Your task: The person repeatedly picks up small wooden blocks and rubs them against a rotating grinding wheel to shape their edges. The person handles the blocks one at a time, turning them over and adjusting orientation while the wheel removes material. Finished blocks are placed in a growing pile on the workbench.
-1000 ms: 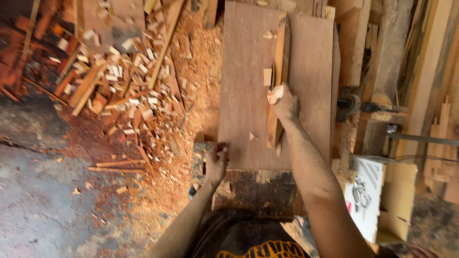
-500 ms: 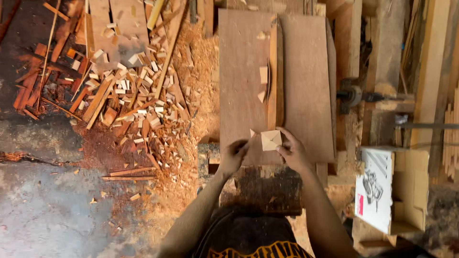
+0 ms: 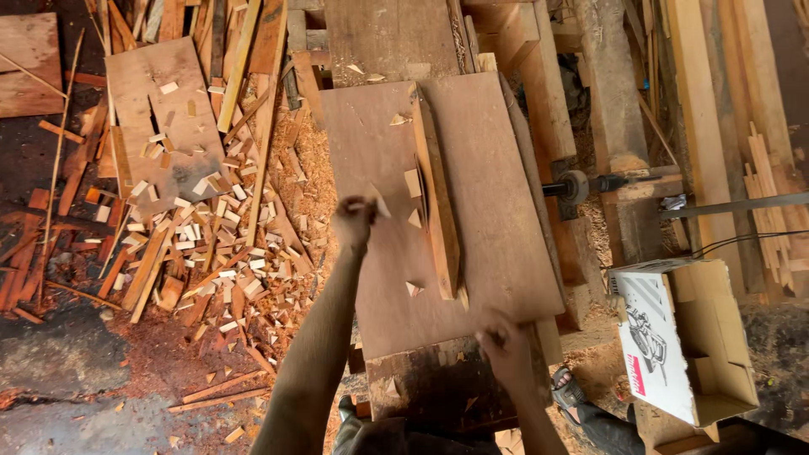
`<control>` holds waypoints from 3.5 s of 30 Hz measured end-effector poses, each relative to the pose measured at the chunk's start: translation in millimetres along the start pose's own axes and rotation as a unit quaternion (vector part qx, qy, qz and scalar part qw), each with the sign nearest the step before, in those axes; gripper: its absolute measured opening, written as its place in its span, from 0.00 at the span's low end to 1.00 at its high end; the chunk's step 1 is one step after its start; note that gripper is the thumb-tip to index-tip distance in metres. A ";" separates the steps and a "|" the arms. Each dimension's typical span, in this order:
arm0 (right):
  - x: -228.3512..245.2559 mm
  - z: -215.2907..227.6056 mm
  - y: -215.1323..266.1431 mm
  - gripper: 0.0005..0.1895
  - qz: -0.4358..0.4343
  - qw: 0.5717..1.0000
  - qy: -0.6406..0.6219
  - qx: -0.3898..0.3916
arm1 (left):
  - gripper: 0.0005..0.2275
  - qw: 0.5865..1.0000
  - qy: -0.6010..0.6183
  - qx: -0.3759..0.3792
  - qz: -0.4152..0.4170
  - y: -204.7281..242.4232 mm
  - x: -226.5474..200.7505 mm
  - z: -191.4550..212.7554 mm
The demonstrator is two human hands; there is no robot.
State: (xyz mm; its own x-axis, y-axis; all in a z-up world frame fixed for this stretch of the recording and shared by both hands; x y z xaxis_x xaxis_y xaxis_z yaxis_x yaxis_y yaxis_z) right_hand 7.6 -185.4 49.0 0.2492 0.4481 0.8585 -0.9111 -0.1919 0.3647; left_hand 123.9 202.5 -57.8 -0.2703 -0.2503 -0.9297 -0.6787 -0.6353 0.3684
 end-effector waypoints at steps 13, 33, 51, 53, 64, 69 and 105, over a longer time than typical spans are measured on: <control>-105.2 38.8 60.3 0.18 -0.121 0.986 0.028 -0.106 | 0.04 0.802 -0.335 0.461 0.178 -39.6 63.3 -18.2; -7.8 -176.7 39.5 0.24 0.087 0.913 0.191 0.351 | 0.02 0.961 -0.228 -0.035 0.150 105.2 86.2 112.0; -161.9 103.5 86.4 0.29 -0.139 0.947 -0.273 -0.101 | 0.28 0.749 -0.488 0.249 -0.372 296.1 56.5 24.1; -176.4 189.8 93.2 0.33 -0.188 0.908 -0.298 -0.224 | 0.34 0.681 -0.613 0.257 -0.308 273.0 73.1 39.9; -249.5 280.8 147.3 0.20 -0.177 0.770 -0.468 -0.397 | 0.34 0.767 -0.609 0.052 -0.195 306.4 110.4 131.6; -364.0 168.3 209.1 0.17 -0.233 0.771 -0.462 -0.371 | 0.33 0.756 -0.562 0.180 -0.283 364.1 102.9 77.3; -862.5 -16.8 557.1 0.20 -0.356 0.918 0.033 -0.169 | 0.23 0.645 -0.518 0.526 -0.199 618.8 607.2 12.9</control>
State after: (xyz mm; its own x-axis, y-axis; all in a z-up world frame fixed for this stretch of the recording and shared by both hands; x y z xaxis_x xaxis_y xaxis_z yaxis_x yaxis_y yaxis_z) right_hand -720.5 -664.2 -494.3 0.8114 0.4092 0.4174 -0.5771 0.4474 0.6832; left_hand -469.0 -333.1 -394.3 0.1263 0.7481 -0.6515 -0.7759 0.4837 0.4050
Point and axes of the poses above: each hand's wrist, its own y-axis away from the middle knuckle, its own z-axis out of the back of the hand, x = y × z, the point moved 6 cm from there along -y, towards the middle knuckle, and after that the axes turned 1 degree about -y, right-handed, at the moved point
